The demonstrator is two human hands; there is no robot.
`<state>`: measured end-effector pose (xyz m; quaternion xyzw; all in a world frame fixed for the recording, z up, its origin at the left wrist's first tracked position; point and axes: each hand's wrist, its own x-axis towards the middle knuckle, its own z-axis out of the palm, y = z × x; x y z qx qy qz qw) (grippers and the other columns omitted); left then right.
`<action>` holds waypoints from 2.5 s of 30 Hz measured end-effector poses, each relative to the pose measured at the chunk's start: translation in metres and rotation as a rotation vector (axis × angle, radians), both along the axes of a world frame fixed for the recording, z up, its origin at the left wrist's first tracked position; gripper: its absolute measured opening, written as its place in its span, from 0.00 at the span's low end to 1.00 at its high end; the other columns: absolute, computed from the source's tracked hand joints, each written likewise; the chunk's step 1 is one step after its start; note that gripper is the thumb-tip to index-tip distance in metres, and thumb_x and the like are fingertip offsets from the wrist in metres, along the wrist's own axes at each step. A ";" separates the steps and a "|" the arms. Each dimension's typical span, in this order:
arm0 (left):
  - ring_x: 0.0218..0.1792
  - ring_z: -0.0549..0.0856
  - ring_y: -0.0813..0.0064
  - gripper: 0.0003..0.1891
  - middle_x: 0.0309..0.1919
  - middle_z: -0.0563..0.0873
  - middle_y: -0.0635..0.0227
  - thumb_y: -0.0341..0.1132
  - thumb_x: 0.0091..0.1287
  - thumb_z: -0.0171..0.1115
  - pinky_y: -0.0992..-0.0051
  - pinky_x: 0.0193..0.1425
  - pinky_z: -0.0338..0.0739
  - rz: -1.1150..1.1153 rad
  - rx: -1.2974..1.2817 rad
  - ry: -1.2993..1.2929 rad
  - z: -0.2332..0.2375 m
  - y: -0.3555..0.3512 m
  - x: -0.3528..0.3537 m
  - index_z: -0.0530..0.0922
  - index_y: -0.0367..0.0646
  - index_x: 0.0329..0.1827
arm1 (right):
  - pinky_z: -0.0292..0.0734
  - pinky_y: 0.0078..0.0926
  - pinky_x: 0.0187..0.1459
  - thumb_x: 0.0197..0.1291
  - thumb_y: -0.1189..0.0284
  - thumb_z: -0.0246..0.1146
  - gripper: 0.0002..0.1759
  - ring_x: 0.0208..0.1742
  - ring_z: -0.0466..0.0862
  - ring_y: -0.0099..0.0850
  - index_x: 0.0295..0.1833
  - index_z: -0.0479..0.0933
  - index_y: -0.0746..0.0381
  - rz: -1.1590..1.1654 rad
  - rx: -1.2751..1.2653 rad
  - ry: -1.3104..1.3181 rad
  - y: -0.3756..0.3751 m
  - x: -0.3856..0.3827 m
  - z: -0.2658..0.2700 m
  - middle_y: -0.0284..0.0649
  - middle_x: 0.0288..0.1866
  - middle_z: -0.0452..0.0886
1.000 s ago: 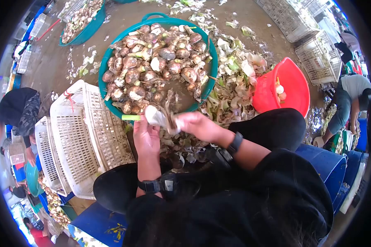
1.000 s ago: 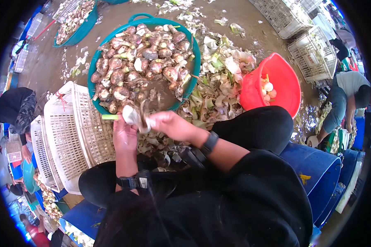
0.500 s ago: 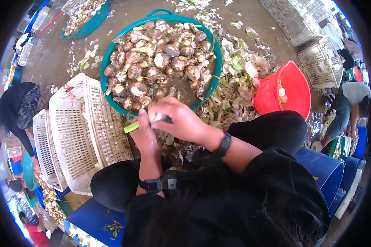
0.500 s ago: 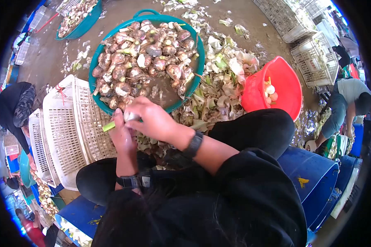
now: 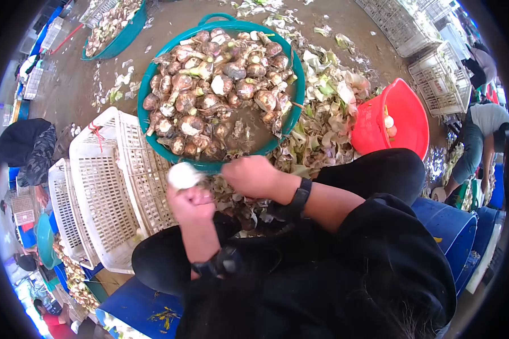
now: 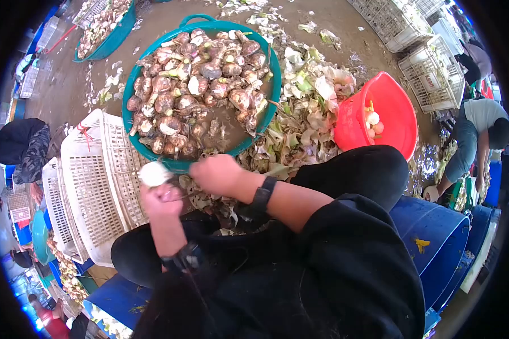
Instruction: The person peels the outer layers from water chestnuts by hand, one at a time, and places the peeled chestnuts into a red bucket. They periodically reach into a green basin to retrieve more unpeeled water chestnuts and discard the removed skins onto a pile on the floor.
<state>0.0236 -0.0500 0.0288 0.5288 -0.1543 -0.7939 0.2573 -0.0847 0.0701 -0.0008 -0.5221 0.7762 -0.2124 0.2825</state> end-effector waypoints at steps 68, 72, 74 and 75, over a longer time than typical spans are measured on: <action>0.23 0.75 0.84 0.11 0.26 0.78 0.79 0.45 0.58 0.59 0.82 0.20 0.56 -0.508 -0.218 -0.028 -0.023 0.023 -0.039 0.75 0.51 0.37 | 0.75 0.41 0.31 0.53 0.67 0.54 0.11 0.27 0.80 0.45 0.24 0.74 0.61 -0.069 -0.194 0.021 0.018 -0.018 0.002 0.47 0.23 0.78; 0.23 0.75 0.83 0.11 0.26 0.78 0.78 0.44 0.57 0.60 0.82 0.19 0.56 -0.564 -0.210 -0.014 -0.030 0.028 -0.040 0.76 0.50 0.37 | 0.74 0.41 0.30 0.51 0.65 0.57 0.11 0.26 0.77 0.48 0.28 0.75 0.62 -0.204 -0.200 -0.068 0.022 -0.012 -0.004 0.50 0.25 0.76; 0.23 0.75 0.83 0.11 0.27 0.79 0.77 0.43 0.58 0.60 0.82 0.19 0.57 -0.564 -0.199 -0.007 -0.032 0.029 -0.040 0.76 0.49 0.39 | 0.75 0.38 0.29 0.51 0.66 0.57 0.11 0.25 0.79 0.45 0.26 0.77 0.63 -0.304 -0.263 -0.170 0.021 -0.010 -0.010 0.48 0.24 0.78; 0.23 0.75 0.83 0.12 0.27 0.79 0.76 0.43 0.58 0.59 0.82 0.19 0.58 -0.563 -0.190 -0.002 -0.033 0.029 -0.039 0.76 0.48 0.41 | 0.76 0.35 0.28 0.50 0.67 0.57 0.12 0.23 0.81 0.41 0.25 0.78 0.65 -0.402 -0.328 -0.274 0.019 -0.009 -0.015 0.46 0.23 0.80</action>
